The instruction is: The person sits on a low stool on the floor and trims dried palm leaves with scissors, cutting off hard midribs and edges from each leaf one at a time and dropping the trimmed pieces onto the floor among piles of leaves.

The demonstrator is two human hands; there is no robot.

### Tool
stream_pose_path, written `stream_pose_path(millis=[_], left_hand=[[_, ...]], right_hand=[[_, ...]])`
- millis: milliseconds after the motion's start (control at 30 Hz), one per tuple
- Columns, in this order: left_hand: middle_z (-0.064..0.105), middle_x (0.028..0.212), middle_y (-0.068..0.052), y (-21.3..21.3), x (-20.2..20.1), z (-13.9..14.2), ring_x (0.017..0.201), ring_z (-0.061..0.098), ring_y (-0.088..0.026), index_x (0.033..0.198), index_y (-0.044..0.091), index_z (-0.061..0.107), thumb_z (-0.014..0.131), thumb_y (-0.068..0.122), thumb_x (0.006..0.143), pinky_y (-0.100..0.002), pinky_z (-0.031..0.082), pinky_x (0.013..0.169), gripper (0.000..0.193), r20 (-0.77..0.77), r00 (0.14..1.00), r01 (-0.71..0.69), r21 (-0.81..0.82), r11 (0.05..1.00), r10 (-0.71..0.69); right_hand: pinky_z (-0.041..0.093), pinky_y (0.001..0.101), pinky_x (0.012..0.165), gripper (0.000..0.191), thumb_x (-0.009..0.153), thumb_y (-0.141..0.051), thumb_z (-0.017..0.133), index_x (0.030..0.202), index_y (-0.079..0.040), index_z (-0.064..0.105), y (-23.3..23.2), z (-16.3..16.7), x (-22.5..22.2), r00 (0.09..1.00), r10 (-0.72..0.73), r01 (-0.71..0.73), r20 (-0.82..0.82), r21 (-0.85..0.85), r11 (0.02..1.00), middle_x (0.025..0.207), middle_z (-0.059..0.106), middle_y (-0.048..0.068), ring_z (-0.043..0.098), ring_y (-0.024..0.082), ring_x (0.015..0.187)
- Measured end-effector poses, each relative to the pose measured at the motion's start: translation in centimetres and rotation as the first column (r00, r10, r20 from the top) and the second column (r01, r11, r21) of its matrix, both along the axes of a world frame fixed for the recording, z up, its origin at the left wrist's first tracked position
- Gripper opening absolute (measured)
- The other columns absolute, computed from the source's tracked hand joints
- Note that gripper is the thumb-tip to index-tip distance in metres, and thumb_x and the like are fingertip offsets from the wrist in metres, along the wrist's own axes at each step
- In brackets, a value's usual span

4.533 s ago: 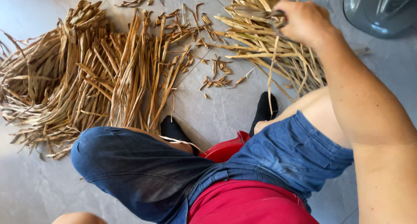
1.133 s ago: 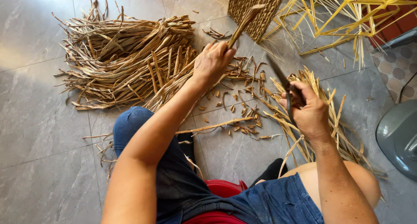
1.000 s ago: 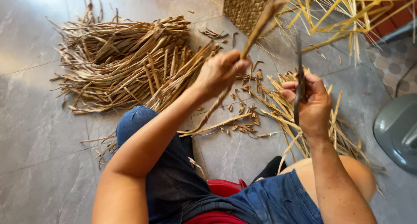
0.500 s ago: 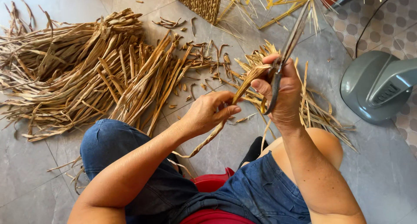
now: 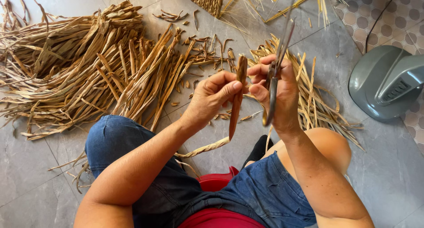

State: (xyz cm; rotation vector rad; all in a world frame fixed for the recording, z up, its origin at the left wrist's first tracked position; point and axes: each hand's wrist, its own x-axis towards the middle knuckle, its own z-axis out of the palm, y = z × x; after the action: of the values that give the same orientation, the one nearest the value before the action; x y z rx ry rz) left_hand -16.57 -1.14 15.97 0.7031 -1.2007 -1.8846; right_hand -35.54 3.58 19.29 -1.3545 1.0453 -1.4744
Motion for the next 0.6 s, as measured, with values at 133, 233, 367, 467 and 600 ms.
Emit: stream_pose_path(millis=[133,233,367,467,600], left_hand=[[0.075,0.096,0.002,-0.8,1.1,0.5,0.077,0.06,-0.002,0.108,0.008,0.067,0.065,0.025,0.103,-0.018,0.044,0.064,0.018,-0.034,0.995,-0.093,-0.017,0.995,0.093],[0.072,0.091,0.002,-1.1,1.4,0.6,0.074,0.057,-0.002,0.108,0.006,0.068,0.067,0.024,0.105,-0.018,0.044,0.063,0.018,0.016,0.985,-0.17,-0.073,0.983,0.171],[0.072,0.088,0.001,-1.0,1.3,0.5,0.073,0.059,-0.001,0.106,0.005,0.068,0.067,0.022,0.105,-0.018,0.046,0.062,0.017,0.055,0.978,-0.194,-0.098,0.976,0.2],[0.074,0.09,-0.001,-0.7,1.1,0.6,0.073,0.062,-0.002,0.104,0.004,0.066,0.067,0.02,0.104,-0.019,0.049,0.062,0.015,0.042,0.977,-0.203,-0.085,0.976,0.207],[0.074,0.091,-0.002,-0.4,1.1,1.0,0.078,0.067,-0.005,0.103,0.003,0.065,0.067,0.017,0.103,-0.022,0.057,0.066,0.015,0.001,0.979,-0.202,-0.021,0.979,0.202]], right_hand=[[0.051,0.034,0.106,0.06,0.092,-0.021,0.082,0.139,-0.006,0.048,-0.2,-0.9,0.1,0.953,0.039,-0.035,-0.301,0.016,0.999,0.123,0.064,0.007,0.06,0.015,0.112],[0.053,0.0339,0.103,0.068,0.087,-0.023,0.087,0.139,-0.007,0.047,-0.3,-1.5,0.7,0.916,0.07,-0.043,-0.395,0.076,0.996,0.126,0.066,0.008,0.064,0.017,0.114],[0.053,0.0325,0.098,0.069,0.083,-0.024,0.089,0.137,-0.007,0.049,-0.1,-1.6,1.4,0.873,0.058,-0.012,-0.485,0.098,0.995,0.121,0.068,0.008,0.065,0.016,0.11],[0.055,0.0314,0.093,0.07,0.082,-0.025,0.089,0.137,-0.007,0.051,-0.3,-1.4,1.8,0.867,0.053,0.004,-0.495,0.114,0.994,0.116,0.069,0.007,0.067,0.015,0.104],[0.057,0.0305,0.089,0.068,0.08,-0.026,0.089,0.136,-0.009,0.054,-0.2,-1.3,2.4,0.873,0.05,0.022,-0.485,0.141,0.99,0.113,0.07,0.006,0.068,0.015,0.1]])
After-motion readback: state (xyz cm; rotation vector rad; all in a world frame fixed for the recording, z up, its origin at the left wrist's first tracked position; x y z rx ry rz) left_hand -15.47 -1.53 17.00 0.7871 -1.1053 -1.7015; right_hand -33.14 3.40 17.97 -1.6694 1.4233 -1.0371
